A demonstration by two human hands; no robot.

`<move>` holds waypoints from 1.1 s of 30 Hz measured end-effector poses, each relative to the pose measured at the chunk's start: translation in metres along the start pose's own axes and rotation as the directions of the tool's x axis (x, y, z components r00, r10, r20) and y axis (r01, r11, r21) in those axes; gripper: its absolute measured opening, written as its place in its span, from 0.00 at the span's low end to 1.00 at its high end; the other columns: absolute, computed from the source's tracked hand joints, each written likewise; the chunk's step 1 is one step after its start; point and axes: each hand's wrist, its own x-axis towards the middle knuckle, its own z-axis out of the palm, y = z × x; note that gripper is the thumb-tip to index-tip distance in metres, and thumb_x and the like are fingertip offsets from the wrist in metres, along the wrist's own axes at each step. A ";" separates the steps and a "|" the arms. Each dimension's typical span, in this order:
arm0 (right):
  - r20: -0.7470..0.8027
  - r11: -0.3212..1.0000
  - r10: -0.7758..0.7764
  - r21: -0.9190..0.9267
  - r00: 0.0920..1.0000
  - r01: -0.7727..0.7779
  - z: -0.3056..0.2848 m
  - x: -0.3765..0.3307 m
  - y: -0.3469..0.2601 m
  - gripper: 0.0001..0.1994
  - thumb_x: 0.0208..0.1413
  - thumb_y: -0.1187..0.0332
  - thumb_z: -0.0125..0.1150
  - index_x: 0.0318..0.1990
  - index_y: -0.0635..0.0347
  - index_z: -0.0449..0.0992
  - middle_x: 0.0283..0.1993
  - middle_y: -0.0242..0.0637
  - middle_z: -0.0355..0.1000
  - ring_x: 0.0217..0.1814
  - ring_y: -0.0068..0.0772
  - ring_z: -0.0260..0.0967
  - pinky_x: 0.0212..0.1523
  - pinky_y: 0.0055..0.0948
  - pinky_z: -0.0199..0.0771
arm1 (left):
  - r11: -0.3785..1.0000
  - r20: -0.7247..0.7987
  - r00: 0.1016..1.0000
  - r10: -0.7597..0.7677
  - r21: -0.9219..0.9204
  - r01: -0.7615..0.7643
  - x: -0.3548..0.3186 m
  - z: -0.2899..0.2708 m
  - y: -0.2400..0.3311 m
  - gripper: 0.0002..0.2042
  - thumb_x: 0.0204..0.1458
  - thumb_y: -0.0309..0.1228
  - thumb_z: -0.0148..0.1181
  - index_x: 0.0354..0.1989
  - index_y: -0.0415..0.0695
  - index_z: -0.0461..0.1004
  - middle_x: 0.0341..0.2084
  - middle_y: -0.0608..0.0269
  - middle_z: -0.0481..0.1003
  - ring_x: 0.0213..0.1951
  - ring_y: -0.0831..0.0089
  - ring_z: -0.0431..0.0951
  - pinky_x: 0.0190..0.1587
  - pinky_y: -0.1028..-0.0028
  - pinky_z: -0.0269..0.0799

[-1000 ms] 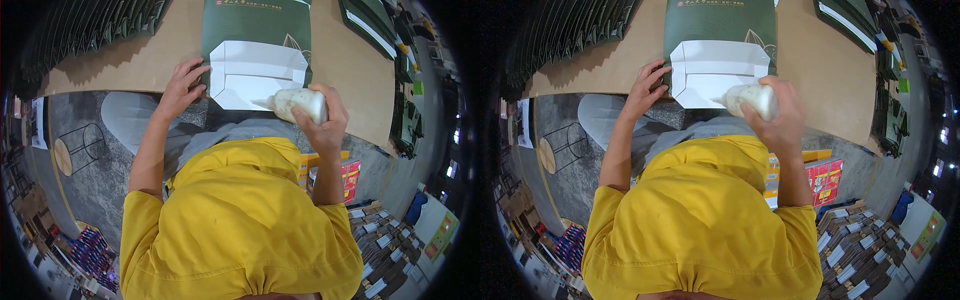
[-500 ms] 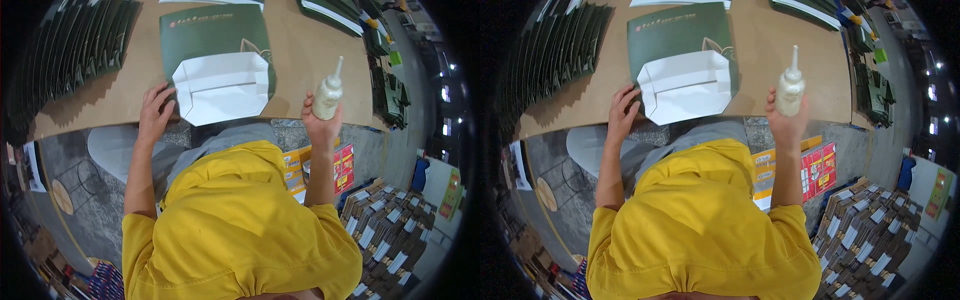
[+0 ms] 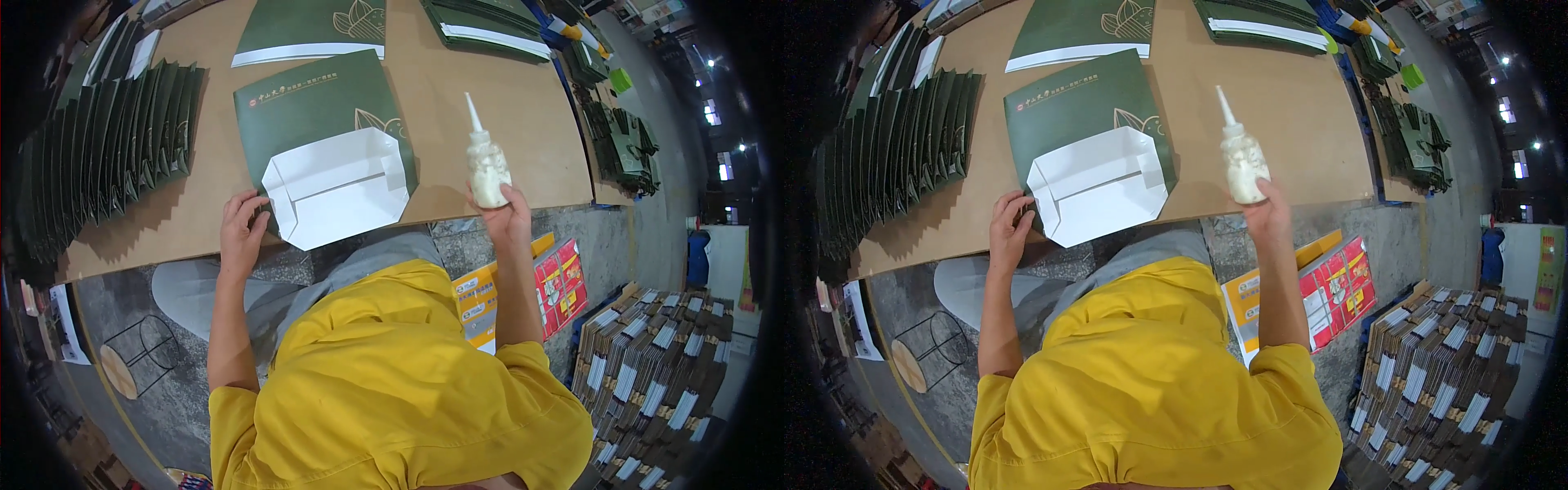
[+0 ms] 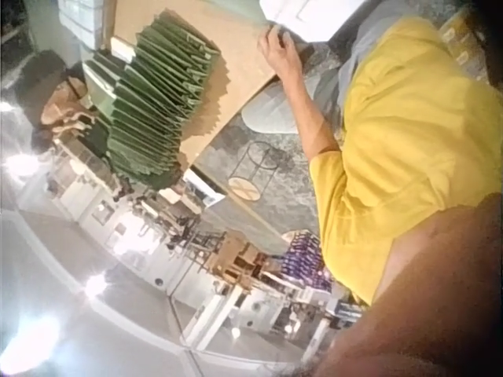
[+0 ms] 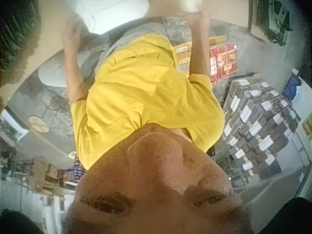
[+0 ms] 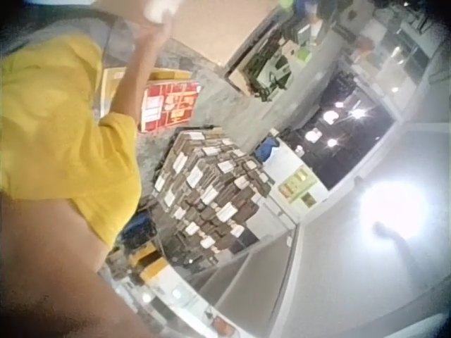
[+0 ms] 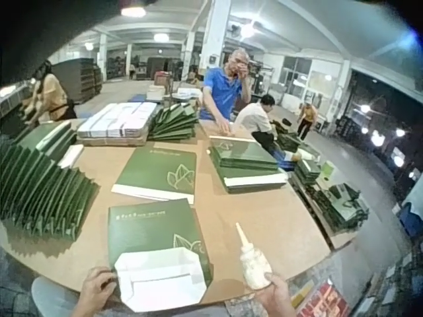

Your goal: Folding and applying adhesive to green paper bags at a workspace.

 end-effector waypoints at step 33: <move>0.686 0.041 -0.143 -0.716 0.713 0.697 0.084 0.061 0.050 0.17 0.42 0.77 0.52 0.44 0.61 0.71 0.43 0.43 0.68 0.49 0.48 0.61 0.49 0.41 0.64 | 0.972 0.050 0.994 0.102 0.209 -0.110 0.025 -0.001 0.006 0.21 0.42 0.20 0.56 0.49 0.41 0.67 0.38 0.53 0.68 0.43 0.55 0.67 0.47 0.63 0.65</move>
